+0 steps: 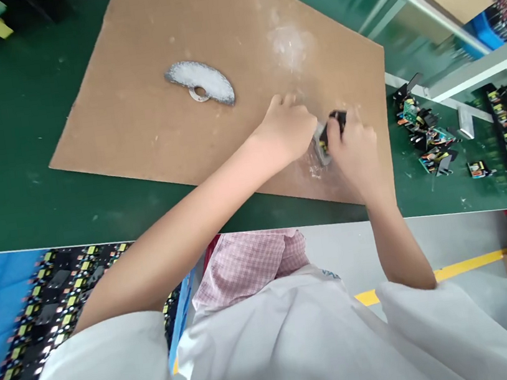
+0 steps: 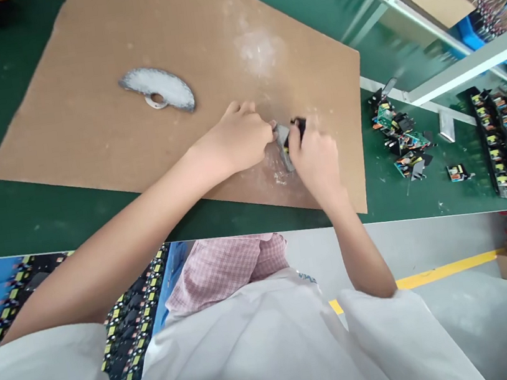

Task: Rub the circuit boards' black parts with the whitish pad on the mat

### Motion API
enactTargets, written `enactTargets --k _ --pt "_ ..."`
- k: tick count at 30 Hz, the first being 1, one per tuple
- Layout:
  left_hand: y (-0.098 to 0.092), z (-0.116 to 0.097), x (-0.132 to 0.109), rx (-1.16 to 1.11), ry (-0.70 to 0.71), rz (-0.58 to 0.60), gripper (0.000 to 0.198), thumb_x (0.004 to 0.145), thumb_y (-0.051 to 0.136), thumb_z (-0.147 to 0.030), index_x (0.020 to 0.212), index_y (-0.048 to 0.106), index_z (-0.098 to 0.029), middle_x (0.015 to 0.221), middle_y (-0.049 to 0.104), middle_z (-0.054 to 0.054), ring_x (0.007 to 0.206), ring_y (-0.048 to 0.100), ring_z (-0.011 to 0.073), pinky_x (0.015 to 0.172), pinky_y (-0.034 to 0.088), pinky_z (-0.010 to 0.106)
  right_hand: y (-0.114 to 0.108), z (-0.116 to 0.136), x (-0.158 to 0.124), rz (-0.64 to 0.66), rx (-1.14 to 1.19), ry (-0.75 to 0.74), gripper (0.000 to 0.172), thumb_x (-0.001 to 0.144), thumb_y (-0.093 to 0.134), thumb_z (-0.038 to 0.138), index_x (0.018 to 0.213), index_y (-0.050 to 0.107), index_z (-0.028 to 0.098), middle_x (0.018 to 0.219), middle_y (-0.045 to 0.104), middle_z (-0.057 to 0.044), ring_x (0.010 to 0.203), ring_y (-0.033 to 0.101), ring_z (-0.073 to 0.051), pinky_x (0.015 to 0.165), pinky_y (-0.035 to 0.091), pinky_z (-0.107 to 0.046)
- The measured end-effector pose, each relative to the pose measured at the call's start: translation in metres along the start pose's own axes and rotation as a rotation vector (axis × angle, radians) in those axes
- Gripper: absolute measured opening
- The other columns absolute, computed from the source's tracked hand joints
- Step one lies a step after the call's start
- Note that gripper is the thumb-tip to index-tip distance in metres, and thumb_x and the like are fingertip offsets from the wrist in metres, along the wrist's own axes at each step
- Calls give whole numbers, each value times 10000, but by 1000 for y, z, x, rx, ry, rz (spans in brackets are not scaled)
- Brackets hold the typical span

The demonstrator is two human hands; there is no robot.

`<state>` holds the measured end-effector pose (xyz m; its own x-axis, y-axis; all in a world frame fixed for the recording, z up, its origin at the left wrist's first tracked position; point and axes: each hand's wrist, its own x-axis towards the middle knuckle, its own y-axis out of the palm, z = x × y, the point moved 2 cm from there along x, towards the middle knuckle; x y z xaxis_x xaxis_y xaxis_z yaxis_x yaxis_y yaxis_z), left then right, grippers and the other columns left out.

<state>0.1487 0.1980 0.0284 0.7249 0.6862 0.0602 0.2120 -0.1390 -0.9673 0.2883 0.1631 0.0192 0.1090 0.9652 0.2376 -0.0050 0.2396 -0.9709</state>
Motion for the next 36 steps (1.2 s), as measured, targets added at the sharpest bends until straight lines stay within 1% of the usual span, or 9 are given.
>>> enactTargets --k 4,7,9,12,18,23,27,32,36 --pt "-1 -2 -2 67 13 45 373 820 376 -30 1039 672 -88 891 654 146 1171 437 319 884 362 404 1 -1 -1 -26 -13 6 344 1002 270 382 1016 513 139 768 577 -107 681 584 -275 596 388 -322" --pt "1 0 -2 60 37 -19 347 830 381 -51 1000 680 -96 850 648 135 1186 418 319 864 373 390 4 0 7 -69 7 20 366 1012 243 391 1049 504 137 800 584 -119 721 590 -279 619 397 -330" --pt "4 2 -1 38 54 -54 321 835 393 -69 958 687 -104 822 643 127 1195 405 315 865 373 387 3 1 3 -36 11 8 367 1011 246 389 1054 506 134 794 583 -118 716 590 -279 619 397 -330" --pt "7 4 0 15 48 -29 305 820 406 -50 934 685 -95 812 642 133 1211 394 314 882 366 392 0 3 -6 37 -3 13 339 998 287 377 1047 509 125 773 580 -114 690 586 -281 604 390 -326" --pt "3 4 0 20 36 -34 316 818 393 -55 904 693 -106 799 640 131 1218 389 325 853 372 394 0 7 6 -18 8 61 314 1006 283 354 1058 491 124 821 576 -126 736 587 -278 626 388 -323" --pt "-1 1 -2 48 23 21 353 827 378 -50 995 685 -98 873 666 139 1242 383 317 879 368 397 -2 8 -7 10 -20 26 280 974 336 340 999 517 128 725 562 -97 645 569 -272 579 367 -310" --pt "-2 -1 -2 39 -4 -8 359 837 380 -43 1005 691 -102 922 675 143 1261 370 305 913 355 397 -2 9 1 -34 -7 43 258 977 319 310 1005 509 136 788 574 -113 699 581 -278 601 373 -314" --pt "-3 -2 -3 8 -7 43 350 866 385 -40 1055 676 -88 934 672 157 1265 372 308 932 352 403 -3 11 -5 28 -11 16 272 978 324 335 991 511 138 760 568 -104 663 576 -275 588 368 -313" --pt "-2 -1 -3 19 -8 6 350 842 391 -2 1004 688 -94 904 675 142 1266 372 299 936 351 391 -1 11 1 -7 12 55 281 997 302 336 1016 495 134 810 572 -116 724 588 -278 617 381 -316"
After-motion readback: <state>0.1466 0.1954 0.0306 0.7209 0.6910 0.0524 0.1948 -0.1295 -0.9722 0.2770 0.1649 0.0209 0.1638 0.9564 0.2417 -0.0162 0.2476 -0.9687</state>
